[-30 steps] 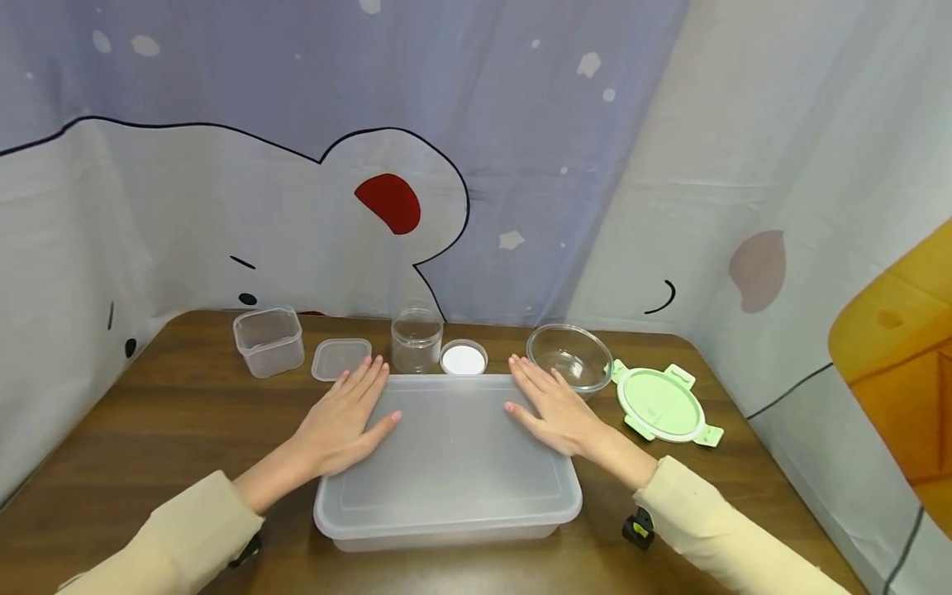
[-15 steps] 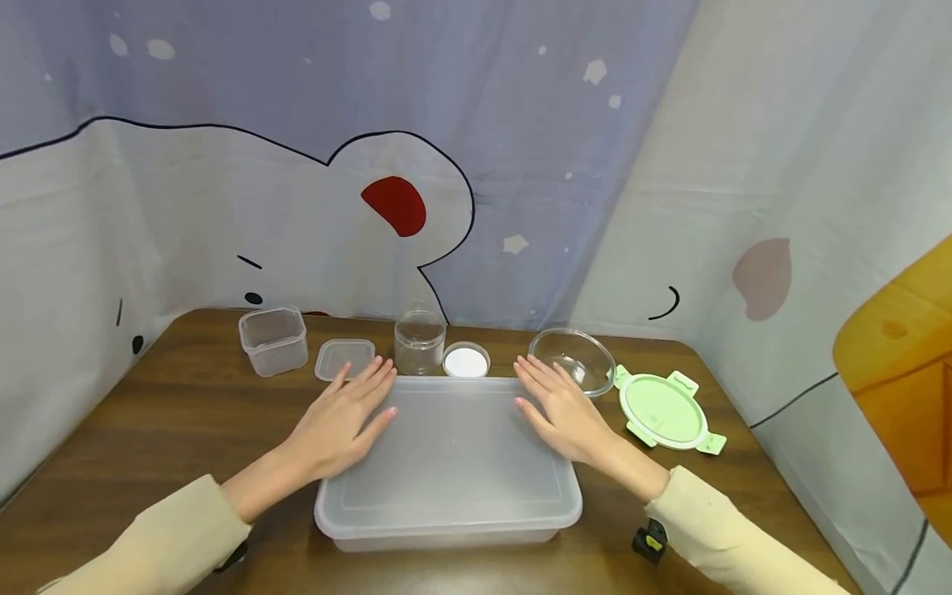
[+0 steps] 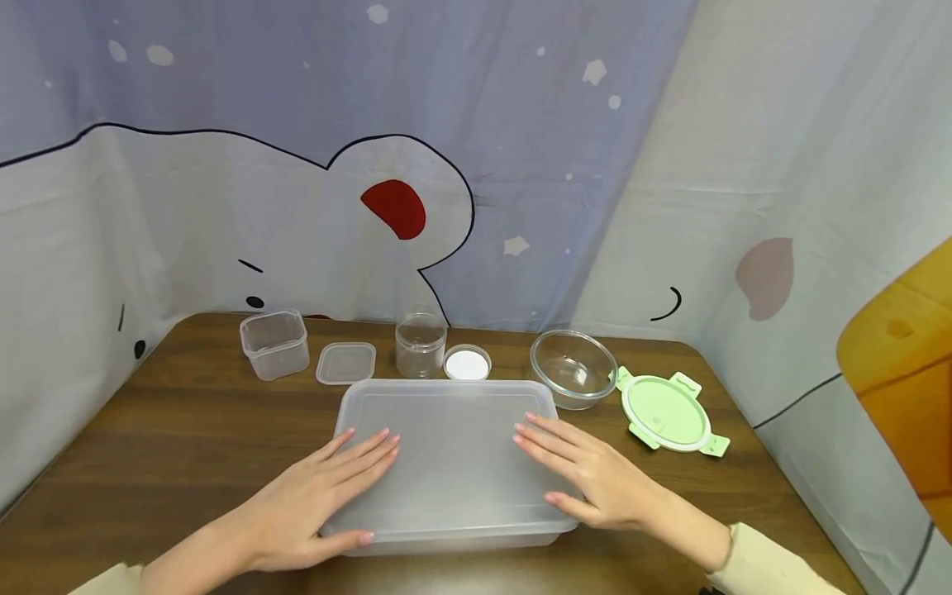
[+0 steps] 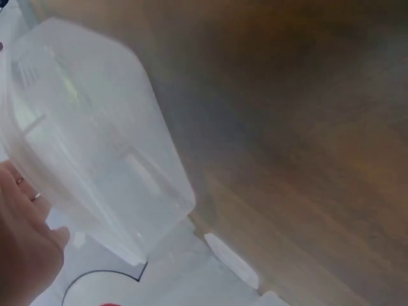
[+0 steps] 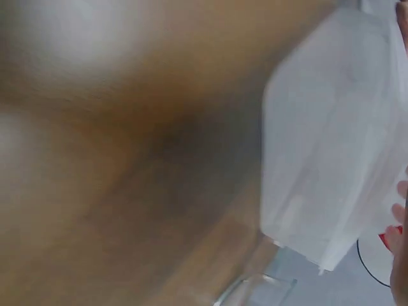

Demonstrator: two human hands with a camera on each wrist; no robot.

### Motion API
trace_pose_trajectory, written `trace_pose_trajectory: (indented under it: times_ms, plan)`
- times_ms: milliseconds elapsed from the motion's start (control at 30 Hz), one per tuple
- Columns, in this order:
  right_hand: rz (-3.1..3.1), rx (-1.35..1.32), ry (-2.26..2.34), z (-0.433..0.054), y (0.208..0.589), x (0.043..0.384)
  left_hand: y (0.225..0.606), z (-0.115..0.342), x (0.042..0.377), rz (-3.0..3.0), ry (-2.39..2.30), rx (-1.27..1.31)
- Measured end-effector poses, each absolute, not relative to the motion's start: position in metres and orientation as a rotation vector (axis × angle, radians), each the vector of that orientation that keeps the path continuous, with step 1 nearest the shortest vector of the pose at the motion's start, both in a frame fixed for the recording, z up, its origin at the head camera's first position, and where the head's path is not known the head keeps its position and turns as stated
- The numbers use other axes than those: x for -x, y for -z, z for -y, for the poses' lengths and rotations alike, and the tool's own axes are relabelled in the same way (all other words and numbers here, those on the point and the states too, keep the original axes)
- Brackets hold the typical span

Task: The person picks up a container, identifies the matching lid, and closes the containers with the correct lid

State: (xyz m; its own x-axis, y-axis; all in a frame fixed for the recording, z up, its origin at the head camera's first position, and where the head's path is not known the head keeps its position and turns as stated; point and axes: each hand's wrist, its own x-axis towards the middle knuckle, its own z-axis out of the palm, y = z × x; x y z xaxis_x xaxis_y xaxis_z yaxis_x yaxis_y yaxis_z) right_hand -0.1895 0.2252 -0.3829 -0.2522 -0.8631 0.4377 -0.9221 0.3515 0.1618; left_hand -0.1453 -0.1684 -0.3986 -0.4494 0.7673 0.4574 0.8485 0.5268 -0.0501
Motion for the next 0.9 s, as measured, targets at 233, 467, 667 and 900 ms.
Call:
trace_pose_trajectory:
  times_ms: [233,467,667,900]
  plan:
    - [1.928,-1.758,-0.059,-0.238,0.394,0.179,0.408,0.178,0.140,2.302,0.149,1.375]
    - [1.828,-1.750,0.056,-0.241,0.404,0.179,0.413,0.180,0.148,2.226,0.140,1.393]
    - [1.835,-1.707,0.046,-0.242,0.410,0.179,0.415,0.178,0.149,2.231,0.152,1.395]
    - [1.820,-1.702,0.020,-0.242,0.414,0.181,0.418,0.175,0.146,2.232,0.159,1.377]
